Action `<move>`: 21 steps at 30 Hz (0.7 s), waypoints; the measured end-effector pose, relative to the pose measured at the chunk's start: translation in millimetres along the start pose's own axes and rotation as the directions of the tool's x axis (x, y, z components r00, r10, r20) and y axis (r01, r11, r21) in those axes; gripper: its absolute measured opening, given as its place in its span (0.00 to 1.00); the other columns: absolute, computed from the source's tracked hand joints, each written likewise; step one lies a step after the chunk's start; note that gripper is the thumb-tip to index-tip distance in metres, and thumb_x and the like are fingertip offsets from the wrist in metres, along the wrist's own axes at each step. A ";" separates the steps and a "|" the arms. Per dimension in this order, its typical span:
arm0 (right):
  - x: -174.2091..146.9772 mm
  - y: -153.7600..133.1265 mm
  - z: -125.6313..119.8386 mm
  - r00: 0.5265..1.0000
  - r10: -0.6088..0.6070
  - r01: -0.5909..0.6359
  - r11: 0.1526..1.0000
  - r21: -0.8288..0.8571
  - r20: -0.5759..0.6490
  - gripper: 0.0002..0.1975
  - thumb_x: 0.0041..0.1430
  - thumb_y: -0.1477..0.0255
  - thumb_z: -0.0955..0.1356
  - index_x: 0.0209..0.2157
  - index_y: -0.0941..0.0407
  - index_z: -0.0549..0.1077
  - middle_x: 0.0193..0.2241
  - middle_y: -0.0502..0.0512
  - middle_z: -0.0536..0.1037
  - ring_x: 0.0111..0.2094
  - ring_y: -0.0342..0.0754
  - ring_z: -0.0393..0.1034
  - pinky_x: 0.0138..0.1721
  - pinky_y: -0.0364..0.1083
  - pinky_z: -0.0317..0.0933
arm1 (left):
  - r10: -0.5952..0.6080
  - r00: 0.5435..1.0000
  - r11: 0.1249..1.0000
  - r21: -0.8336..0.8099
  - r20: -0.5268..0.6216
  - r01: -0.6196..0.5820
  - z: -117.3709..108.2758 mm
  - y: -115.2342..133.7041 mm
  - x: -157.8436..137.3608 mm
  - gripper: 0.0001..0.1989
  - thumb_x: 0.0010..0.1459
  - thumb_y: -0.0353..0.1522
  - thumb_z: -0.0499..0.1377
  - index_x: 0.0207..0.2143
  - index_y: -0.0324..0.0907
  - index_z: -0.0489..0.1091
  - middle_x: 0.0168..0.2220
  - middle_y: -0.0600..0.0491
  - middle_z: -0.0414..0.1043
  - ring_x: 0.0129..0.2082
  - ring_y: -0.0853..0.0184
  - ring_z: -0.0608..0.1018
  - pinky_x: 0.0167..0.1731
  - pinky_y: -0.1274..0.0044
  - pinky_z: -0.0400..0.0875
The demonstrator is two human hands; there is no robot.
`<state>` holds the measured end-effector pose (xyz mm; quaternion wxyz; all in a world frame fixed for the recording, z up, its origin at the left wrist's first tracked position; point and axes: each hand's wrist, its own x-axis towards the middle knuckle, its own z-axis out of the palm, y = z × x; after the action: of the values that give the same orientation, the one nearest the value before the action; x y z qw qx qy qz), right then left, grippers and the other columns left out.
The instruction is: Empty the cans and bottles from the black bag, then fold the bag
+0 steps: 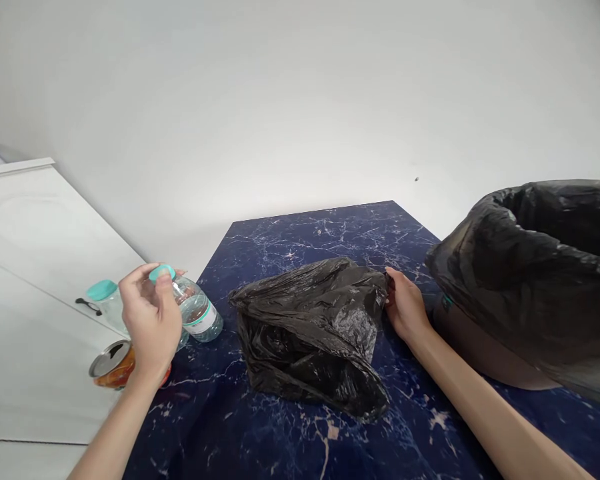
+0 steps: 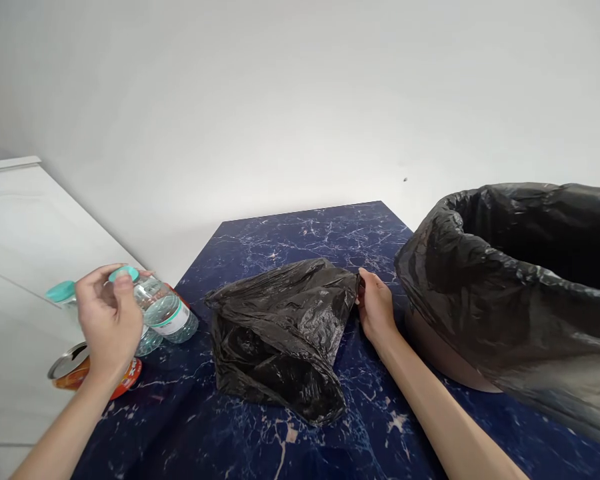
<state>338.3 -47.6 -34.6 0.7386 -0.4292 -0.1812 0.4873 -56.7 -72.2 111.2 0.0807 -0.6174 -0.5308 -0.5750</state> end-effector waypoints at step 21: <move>-3.5 0.5 1.6 0.999 0.022 -0.021 0.999 -0.043 0.025 0.16 0.52 0.57 0.78 0.31 0.50 0.74 0.20 0.42 0.72 0.20 0.46 0.66 0.21 0.46 0.62 | 0.584 0.778 0.772 0.137 0.231 -0.620 -14.7 46.2 -41.8 0.17 0.64 0.22 0.63 0.52 0.47 0.71 0.50 0.44 0.74 0.53 0.50 0.80 0.55 0.56 0.77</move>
<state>335.3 -49.9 -33.5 0.7215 -0.4405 -0.1966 0.4967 -21.9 -125.7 106.3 0.2774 -0.7913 -0.3655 -0.4041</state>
